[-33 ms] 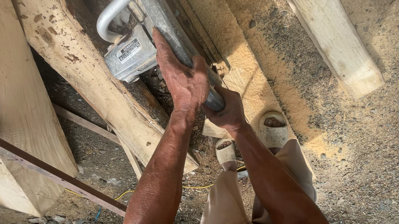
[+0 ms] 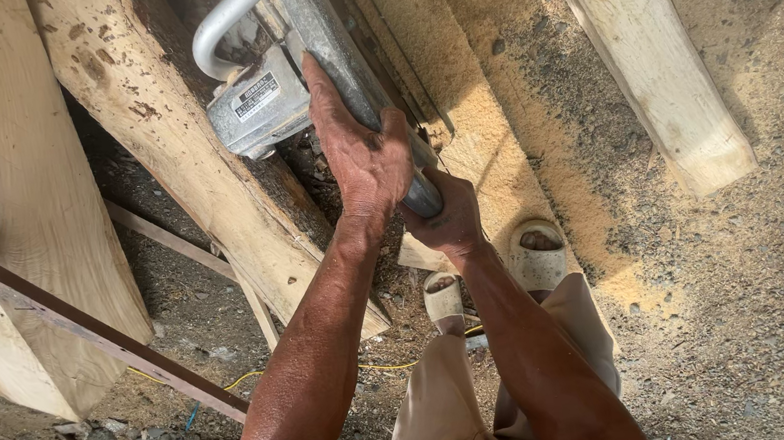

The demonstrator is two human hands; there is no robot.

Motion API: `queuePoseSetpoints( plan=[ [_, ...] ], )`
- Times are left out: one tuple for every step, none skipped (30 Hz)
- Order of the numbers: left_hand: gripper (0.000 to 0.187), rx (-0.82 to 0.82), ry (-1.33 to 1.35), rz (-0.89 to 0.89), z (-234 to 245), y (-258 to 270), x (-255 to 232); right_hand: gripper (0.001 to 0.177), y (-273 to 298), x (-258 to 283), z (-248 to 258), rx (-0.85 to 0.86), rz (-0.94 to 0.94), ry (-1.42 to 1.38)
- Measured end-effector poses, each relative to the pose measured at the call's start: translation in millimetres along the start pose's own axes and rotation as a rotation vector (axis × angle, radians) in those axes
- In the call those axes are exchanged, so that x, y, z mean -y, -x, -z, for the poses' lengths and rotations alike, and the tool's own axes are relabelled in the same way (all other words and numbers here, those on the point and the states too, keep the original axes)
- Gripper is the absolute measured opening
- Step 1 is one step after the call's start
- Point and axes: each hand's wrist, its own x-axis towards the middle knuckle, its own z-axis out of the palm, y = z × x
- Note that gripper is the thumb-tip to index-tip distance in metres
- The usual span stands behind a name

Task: The person uses a large circular saw to cut through thick wooden beams. They guide the saw with both hands along the length of the wood, repositioning themselves and the saw as the cut progresses through multiple large timber pieces.

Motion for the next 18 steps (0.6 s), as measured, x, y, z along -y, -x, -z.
queuePoseSetpoints(
  plan=[
    [0.104,-0.007,-0.016,0.005,1,1,-2,0.027,1,1,1,0.001,-0.001,-0.015],
    [0.103,-0.007,-0.029,0.002,2,-2,-4,0.027,-1,1,0,-0.007,-0.001,-0.030],
    [0.104,-0.015,-0.018,-0.027,3,-6,-5,0.027,-6,1,-1,-0.007,0.001,-0.009],
    [0.105,-0.016,-0.006,-0.045,4,-6,-5,0.027,-6,1,-1,-0.003,-0.010,0.013],
    [0.105,-0.018,0.006,-0.062,4,-5,-6,0.027,-4,1,0,0.002,-0.020,0.035],
    [0.105,-0.010,0.000,-0.033,4,-5,-7,0.028,-4,0,0,-0.006,0.008,0.026],
    [0.105,-0.002,-0.006,-0.004,5,-4,-8,0.028,-2,1,0,-0.014,0.035,0.018],
    [0.104,0.009,-0.010,0.020,6,-7,-9,0.029,-4,2,0,-0.028,0.064,0.010],
    [0.104,0.014,-0.023,0.024,7,-10,-11,0.029,-8,2,-2,-0.034,0.053,0.000],
    [0.104,0.021,-0.033,0.038,7,-9,-12,0.029,-8,1,-2,-0.036,0.034,-0.006],
    [0.105,0.029,-0.042,0.051,7,-9,-11,0.029,-7,-1,-3,-0.037,0.015,-0.012],
    [0.105,0.039,0.064,0.055,4,-8,-10,0.027,-6,-3,-4,-0.032,-0.036,-0.016],
    [0.105,0.049,0.170,0.061,6,-10,-5,0.027,-8,-5,-10,-0.027,-0.086,-0.021],
    [0.104,0.040,0.202,0.004,6,-9,0,0.033,-9,-9,-11,-0.025,-0.030,-0.052],
    [0.104,0.028,0.238,-0.050,11,-9,7,0.042,-11,-13,-12,-0.020,0.028,-0.080],
    [0.102,0.026,0.282,-0.100,13,-8,15,0.043,-8,-15,-14,-0.031,0.018,0.031],
    [0.107,0.046,0.297,0.047,11,-13,25,0.043,-7,-15,-18,-0.068,0.011,0.107],
    [0.100,0.036,0.155,-0.081,12,-14,35,0.042,-7,-15,-20,-0.089,0.033,0.139]
  ],
)
